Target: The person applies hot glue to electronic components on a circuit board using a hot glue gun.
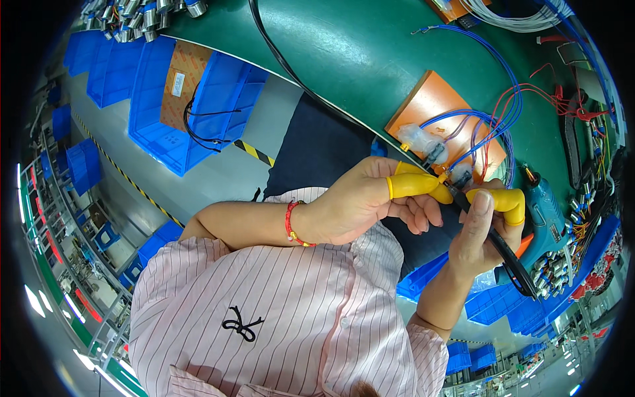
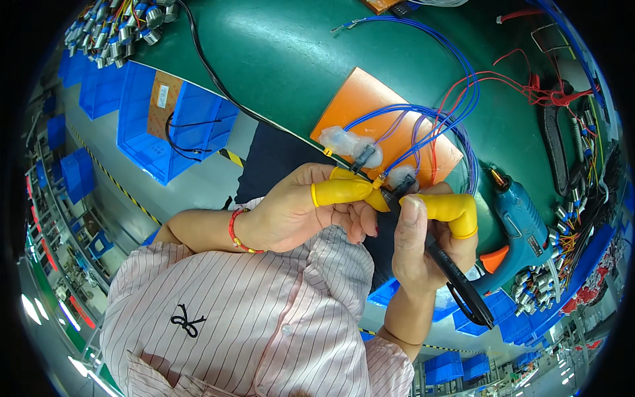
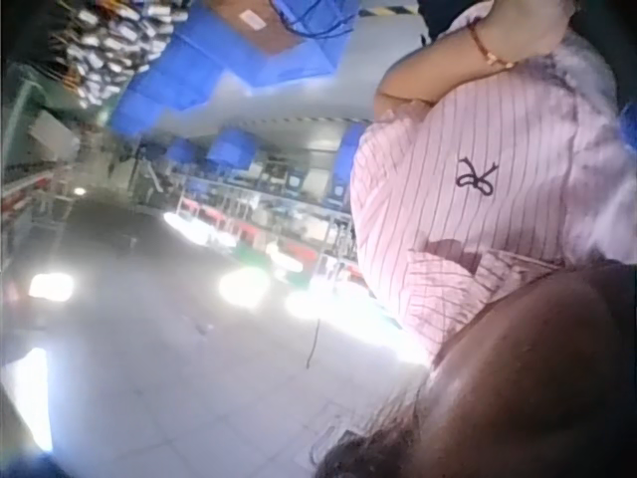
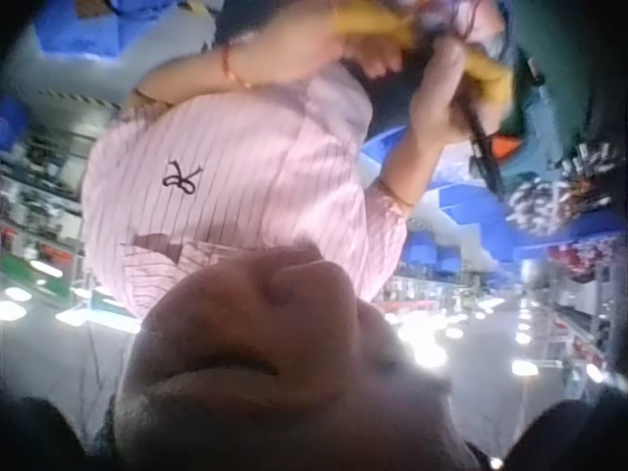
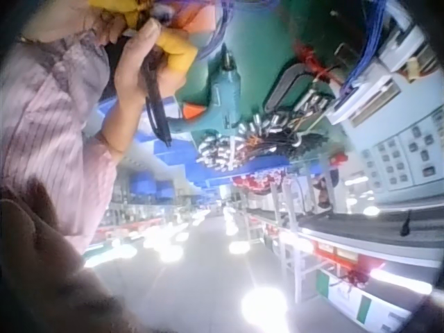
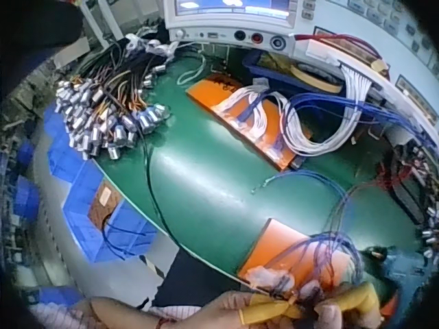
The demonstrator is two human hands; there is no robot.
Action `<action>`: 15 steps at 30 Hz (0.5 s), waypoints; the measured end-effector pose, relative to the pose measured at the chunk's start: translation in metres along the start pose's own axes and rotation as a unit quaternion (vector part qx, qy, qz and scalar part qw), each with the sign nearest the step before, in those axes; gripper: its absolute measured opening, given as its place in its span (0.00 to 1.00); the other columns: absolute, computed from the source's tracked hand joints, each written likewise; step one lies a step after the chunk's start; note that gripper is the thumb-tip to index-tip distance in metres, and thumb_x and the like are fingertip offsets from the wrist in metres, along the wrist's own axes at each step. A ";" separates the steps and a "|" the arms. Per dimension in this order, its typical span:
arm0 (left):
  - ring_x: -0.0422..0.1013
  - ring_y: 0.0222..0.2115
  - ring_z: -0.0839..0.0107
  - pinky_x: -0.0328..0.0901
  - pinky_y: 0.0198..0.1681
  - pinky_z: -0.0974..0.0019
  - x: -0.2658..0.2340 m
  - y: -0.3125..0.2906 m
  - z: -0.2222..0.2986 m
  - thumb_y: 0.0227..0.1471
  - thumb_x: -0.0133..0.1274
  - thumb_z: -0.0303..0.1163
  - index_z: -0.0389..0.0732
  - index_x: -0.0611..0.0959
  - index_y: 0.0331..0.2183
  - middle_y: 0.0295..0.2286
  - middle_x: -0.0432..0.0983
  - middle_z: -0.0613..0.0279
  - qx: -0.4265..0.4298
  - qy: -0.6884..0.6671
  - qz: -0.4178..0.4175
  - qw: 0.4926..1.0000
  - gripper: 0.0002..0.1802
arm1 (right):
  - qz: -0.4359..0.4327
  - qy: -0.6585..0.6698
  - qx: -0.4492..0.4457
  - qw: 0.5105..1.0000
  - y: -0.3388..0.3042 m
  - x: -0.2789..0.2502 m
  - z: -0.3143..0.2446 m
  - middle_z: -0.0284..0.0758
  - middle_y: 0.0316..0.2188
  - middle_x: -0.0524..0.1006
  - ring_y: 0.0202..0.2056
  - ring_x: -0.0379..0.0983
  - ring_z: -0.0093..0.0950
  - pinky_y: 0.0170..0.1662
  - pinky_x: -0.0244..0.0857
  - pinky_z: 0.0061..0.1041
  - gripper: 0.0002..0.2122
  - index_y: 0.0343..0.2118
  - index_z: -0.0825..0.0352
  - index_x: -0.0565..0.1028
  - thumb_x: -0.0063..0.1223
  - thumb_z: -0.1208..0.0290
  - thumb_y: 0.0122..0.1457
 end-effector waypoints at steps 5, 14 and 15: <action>0.74 0.27 0.70 0.69 0.34 0.69 0.000 0.000 0.000 0.58 0.45 0.36 0.30 0.78 0.35 0.29 0.77 0.51 -0.002 -0.009 -0.005 1.000 0.16 | 0.001 0.000 -0.003 1.000 0.000 0.001 0.000 0.34 0.22 0.70 0.22 0.62 0.16 0.28 0.56 0.12 0.05 0.28 0.72 0.68 0.54 0.80 0.54; 0.74 0.26 0.70 0.69 0.34 0.69 0.000 0.001 0.000 0.57 0.46 0.36 0.31 0.79 0.35 0.29 0.77 0.51 -0.005 -0.029 -0.012 1.000 0.16 | 0.005 -0.008 0.005 1.000 0.002 0.002 0.002 0.34 0.21 0.70 0.21 0.61 0.15 0.26 0.54 0.12 0.05 0.27 0.72 0.68 0.53 0.80 0.54; 0.74 0.26 0.70 0.69 0.34 0.69 0.000 0.000 0.000 0.57 0.46 0.36 0.31 0.79 0.35 0.29 0.77 0.51 -0.005 -0.029 -0.012 1.000 0.16 | 0.009 -0.019 0.001 1.000 0.001 0.002 0.002 0.33 0.21 0.70 0.21 0.61 0.15 0.26 0.54 0.11 0.06 0.27 0.72 0.67 0.53 0.80 0.54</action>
Point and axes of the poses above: each hand's wrist, its own y-axis towards the middle knuckle, its own x-axis out of the palm, z = x × y, the point moved 7 cm from there along y, towards the middle knuckle
